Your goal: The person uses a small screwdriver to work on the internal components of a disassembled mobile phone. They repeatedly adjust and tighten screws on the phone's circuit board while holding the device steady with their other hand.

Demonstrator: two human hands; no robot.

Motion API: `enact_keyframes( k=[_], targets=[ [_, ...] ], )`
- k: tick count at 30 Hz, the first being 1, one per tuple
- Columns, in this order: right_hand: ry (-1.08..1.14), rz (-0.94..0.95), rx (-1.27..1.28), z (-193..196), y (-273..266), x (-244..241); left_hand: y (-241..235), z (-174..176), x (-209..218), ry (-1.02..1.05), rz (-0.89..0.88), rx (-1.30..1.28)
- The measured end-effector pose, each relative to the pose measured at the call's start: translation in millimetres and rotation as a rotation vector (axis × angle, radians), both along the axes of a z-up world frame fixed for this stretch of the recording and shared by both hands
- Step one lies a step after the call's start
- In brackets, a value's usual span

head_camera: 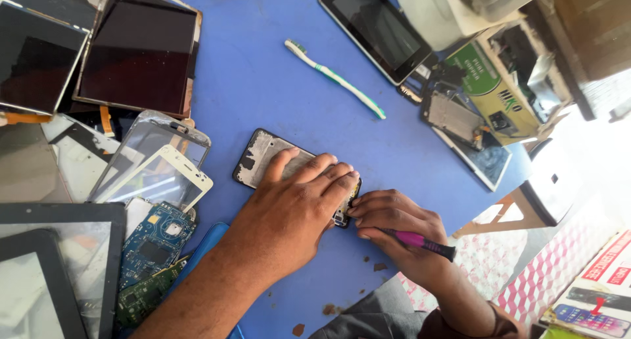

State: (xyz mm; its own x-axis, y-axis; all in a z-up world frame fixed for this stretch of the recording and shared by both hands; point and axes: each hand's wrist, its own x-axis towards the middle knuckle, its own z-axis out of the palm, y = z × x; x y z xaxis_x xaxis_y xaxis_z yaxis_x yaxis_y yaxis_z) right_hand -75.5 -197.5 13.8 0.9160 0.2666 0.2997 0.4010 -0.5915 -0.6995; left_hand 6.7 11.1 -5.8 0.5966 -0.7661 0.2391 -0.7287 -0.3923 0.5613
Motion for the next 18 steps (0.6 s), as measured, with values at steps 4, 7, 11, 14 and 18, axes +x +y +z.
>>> enact_keyframes(
  k=[4,7,11,14,18],
  targets=[
    [-0.043,0.041,-0.015,-2,-3,0,1,2,1,0.058,-0.002,-0.013],
    [0.001,0.114,0.034,-3,-8,4,1,2,3,0.039,0.000,0.030],
    [0.101,-0.039,0.083,0,-16,10,1,3,5,0.078,-0.015,0.053],
    [0.090,-0.018,0.040,-1,-22,15,1,4,5,0.090,-0.022,0.059],
    [0.043,0.099,0.089,-7,-27,20,2,5,6,0.075,-0.019,0.045]
  ],
)
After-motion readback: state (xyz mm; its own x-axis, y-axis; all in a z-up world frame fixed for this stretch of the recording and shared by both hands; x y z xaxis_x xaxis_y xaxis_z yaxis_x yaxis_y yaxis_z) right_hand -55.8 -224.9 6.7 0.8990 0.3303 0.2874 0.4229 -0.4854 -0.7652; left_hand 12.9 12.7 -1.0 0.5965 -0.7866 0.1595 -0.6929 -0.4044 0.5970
